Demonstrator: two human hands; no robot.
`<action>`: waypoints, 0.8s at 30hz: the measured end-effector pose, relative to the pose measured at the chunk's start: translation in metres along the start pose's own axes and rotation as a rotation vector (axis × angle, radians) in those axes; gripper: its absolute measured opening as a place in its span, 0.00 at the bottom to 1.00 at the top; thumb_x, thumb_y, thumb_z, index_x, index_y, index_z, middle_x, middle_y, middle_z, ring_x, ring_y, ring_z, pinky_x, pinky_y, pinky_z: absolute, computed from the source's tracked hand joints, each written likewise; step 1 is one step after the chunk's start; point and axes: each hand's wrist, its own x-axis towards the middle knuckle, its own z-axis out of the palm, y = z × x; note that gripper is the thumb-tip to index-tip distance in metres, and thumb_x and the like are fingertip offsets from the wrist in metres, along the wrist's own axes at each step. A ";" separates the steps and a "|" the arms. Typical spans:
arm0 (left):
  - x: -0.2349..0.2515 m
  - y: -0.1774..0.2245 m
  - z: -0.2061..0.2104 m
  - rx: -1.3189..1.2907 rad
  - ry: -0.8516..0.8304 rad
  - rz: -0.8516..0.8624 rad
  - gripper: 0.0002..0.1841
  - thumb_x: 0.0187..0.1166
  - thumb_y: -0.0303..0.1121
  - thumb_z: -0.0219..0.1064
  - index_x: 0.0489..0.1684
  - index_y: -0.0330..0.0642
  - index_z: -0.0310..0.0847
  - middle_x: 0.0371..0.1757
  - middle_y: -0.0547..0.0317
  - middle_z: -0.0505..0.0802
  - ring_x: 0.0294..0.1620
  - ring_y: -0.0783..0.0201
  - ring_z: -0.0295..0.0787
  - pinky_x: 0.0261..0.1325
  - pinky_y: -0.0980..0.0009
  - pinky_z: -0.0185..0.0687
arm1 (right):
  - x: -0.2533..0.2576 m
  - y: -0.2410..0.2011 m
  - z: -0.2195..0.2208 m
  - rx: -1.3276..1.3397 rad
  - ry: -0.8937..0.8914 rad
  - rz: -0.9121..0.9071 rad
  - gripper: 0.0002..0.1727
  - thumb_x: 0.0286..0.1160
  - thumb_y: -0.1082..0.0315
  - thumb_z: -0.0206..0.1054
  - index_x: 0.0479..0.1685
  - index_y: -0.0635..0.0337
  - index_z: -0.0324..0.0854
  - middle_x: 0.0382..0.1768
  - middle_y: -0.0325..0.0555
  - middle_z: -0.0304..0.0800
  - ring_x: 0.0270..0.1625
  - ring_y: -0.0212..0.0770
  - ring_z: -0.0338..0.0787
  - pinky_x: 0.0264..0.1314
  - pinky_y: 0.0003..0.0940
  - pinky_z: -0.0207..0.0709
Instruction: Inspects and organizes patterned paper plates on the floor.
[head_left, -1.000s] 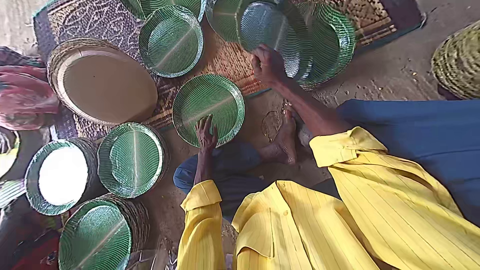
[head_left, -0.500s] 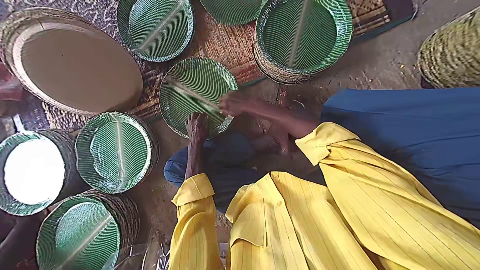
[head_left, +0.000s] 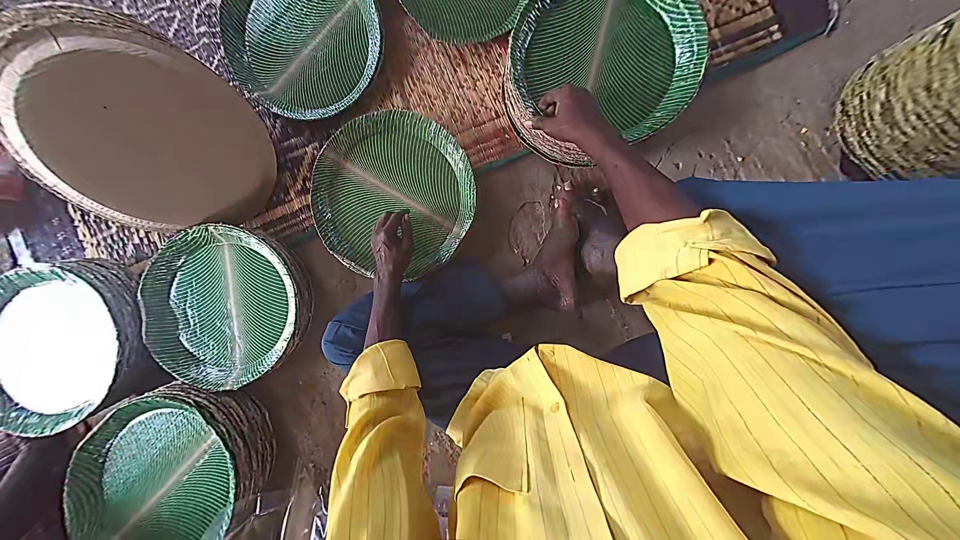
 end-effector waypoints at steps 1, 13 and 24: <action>0.006 0.004 0.001 -0.001 0.000 0.021 0.20 0.90 0.36 0.53 0.59 0.32 0.89 0.53 0.36 0.94 0.58 0.41 0.91 0.66 0.43 0.80 | 0.003 -0.002 0.000 -0.004 -0.004 0.012 0.24 0.79 0.53 0.71 0.60 0.66 0.87 0.58 0.65 0.90 0.65 0.65 0.87 0.69 0.68 0.74; 0.066 -0.036 0.004 -0.033 0.049 0.089 0.21 0.91 0.34 0.50 0.58 0.26 0.86 0.51 0.33 0.94 0.56 0.42 0.93 0.66 0.47 0.81 | 0.013 0.004 0.002 0.124 -0.006 0.039 0.22 0.76 0.53 0.74 0.50 0.66 0.88 0.46 0.62 0.91 0.52 0.61 0.90 0.59 0.66 0.79; 0.052 -0.057 -0.018 -0.137 0.274 0.049 0.24 0.93 0.38 0.48 0.53 0.24 0.87 0.36 0.38 0.93 0.36 0.57 0.92 0.52 0.62 0.86 | 0.019 -0.005 0.000 0.201 0.009 0.151 0.19 0.75 0.57 0.75 0.53 0.65 0.90 0.51 0.60 0.92 0.56 0.56 0.90 0.65 0.61 0.77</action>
